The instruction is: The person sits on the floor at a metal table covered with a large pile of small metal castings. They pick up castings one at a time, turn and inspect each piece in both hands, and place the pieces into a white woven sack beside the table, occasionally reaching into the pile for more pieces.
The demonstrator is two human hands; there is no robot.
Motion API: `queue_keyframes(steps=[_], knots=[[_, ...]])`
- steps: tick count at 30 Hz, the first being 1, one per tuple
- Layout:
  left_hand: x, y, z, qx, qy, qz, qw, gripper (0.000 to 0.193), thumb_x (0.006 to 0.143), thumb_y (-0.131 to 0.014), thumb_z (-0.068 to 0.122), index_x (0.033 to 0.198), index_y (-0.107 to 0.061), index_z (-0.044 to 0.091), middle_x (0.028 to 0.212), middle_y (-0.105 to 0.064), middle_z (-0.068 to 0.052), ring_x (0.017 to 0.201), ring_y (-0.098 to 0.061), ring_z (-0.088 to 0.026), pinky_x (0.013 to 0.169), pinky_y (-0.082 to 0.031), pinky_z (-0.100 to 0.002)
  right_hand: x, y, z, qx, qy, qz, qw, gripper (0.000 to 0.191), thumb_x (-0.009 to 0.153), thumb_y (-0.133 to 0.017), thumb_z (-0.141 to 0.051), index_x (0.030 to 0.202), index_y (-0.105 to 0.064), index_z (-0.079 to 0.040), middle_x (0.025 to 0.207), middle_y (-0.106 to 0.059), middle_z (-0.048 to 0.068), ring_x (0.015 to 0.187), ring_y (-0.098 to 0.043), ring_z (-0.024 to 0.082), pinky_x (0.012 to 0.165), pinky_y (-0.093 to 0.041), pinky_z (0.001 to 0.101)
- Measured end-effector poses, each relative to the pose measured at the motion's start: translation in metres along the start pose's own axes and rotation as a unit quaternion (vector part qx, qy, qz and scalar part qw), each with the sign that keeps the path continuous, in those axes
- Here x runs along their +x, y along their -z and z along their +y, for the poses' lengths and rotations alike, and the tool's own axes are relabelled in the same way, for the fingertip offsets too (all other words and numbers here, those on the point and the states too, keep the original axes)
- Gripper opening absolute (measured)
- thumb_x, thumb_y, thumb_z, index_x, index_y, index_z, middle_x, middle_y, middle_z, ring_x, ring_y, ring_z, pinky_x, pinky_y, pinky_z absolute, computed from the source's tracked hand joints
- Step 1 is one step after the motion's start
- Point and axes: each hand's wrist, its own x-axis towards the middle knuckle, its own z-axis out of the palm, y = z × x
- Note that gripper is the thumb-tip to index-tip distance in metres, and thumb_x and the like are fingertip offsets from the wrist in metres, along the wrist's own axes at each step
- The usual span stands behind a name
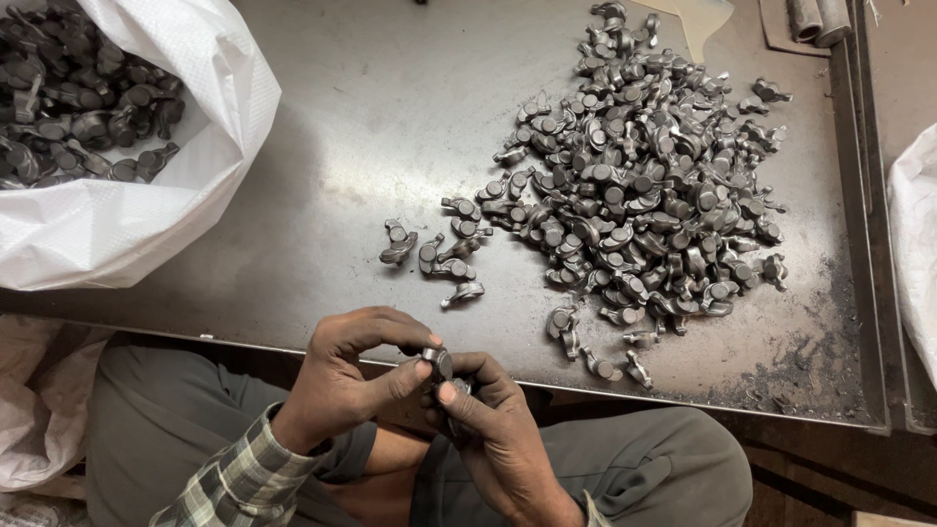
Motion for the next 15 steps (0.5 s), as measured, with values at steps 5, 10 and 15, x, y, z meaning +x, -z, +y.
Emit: queue_keyframes(steps=[5, 10, 15], knots=[[-0.002, 0.001, 0.0, -0.038, -0.008, -0.029, 0.999, 0.015, 0.087, -0.079, 0.009, 0.101, -0.08, 0.004, 0.105, -0.077, -0.012, 0.094, -0.077, -0.019, 0.084, -0.065, -0.034, -0.003, -0.008, -0.01, 0.042, -0.024, -0.006, 0.999, 0.026, 0.087, -0.072, -0.019, 0.11, -0.067, -0.006, 0.092, -0.07, 0.006, 0.083, -0.066, 0.014, 0.075, -0.053, 0.028], [0.003, 0.006, -0.008, 0.02, -0.044, -0.045, 0.998, 0.016, 0.093, -0.076, 0.02, 0.103, -0.081, 0.009, 0.107, -0.08, -0.008, 0.097, -0.08, -0.02, 0.087, -0.068, -0.035, -0.006, -0.009, -0.014, 0.138, -0.07, -0.095, 0.983, 0.034, 0.09, -0.063, -0.038, 0.103, -0.064, -0.006, 0.098, -0.068, 0.014, 0.087, -0.071, 0.023, 0.076, -0.059, 0.031], [0.031, 0.022, -0.023, 0.368, 0.151, 0.118, 0.91, 0.036, 0.088, -0.073, 0.036, 0.115, -0.074, 0.012, 0.112, -0.074, -0.007, 0.086, -0.075, -0.019, 0.07, -0.061, -0.035, -0.004, -0.002, -0.004, 0.146, -0.082, -0.008, 0.986, 0.03, 0.098, -0.066, -0.032, 0.097, -0.062, -0.003, 0.097, -0.064, 0.011, 0.081, -0.067, 0.02, 0.058, -0.055, 0.0252]])
